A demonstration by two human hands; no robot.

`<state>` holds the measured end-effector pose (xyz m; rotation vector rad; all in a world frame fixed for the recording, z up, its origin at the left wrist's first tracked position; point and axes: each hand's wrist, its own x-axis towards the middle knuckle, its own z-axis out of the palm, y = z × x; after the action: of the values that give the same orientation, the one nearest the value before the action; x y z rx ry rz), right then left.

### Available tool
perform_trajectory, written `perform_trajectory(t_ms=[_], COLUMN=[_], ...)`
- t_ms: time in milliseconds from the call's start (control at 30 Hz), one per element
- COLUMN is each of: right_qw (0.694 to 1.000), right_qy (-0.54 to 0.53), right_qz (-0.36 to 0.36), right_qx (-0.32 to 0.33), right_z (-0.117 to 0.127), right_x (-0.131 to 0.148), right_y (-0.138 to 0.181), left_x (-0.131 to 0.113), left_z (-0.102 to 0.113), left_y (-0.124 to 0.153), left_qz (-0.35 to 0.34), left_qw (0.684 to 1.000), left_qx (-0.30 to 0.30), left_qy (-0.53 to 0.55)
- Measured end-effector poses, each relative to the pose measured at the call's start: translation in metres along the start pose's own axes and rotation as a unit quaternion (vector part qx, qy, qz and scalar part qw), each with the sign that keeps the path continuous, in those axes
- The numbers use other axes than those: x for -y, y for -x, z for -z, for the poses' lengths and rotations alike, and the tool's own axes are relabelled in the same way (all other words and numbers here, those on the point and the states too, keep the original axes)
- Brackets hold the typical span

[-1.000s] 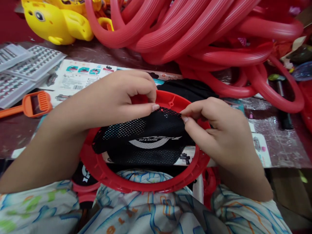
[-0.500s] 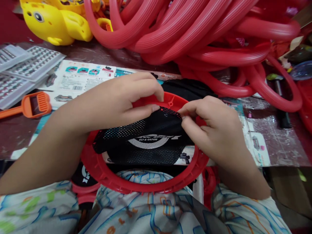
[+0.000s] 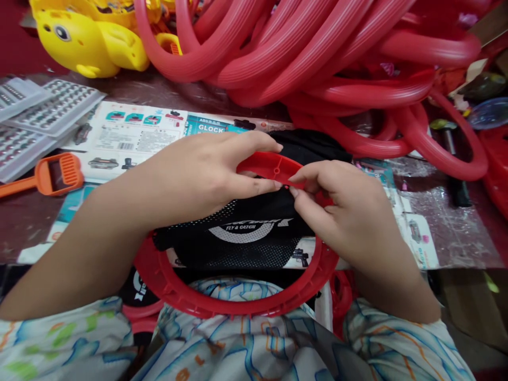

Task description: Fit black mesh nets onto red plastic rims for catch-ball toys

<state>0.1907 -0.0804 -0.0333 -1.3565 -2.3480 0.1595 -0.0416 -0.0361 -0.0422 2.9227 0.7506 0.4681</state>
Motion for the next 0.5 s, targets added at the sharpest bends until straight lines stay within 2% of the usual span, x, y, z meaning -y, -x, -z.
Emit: perform_trajectory(t_ms=[100,233,300,400,500], right_qw=[1.0,1.0,0.998,0.987,0.985], right_qy=[0.004,-0.019,-0.047,-0.056,-0.006], right_qz=[0.005,0.008,0.036,0.085,0.12], right_qx=[0.003,-0.018,0.024,0.126,0.125], right_z=[0.003,0.014,0.018,0.013,-0.003], right_x=[0.0,0.009,0.017,0.026,0.03], right_y=[0.002,0.007,0.012,0.02,0.022], left_x=[0.003,0.006,0.006,0.007,0.006], left_z=[-0.001,0.007,0.015,0.025,0.031], left_y=[0.0,0.002,0.003,0.007,0.012], left_qz=[-0.008,0.039,0.065,0.091,0.154], left_qw=[0.999,0.992,0.989,0.986,0.978], left_qx=[-0.025,-0.064,-0.07,-0.087,-0.116], left_qy=[0.04,0.103,0.109,0.105,0.081])
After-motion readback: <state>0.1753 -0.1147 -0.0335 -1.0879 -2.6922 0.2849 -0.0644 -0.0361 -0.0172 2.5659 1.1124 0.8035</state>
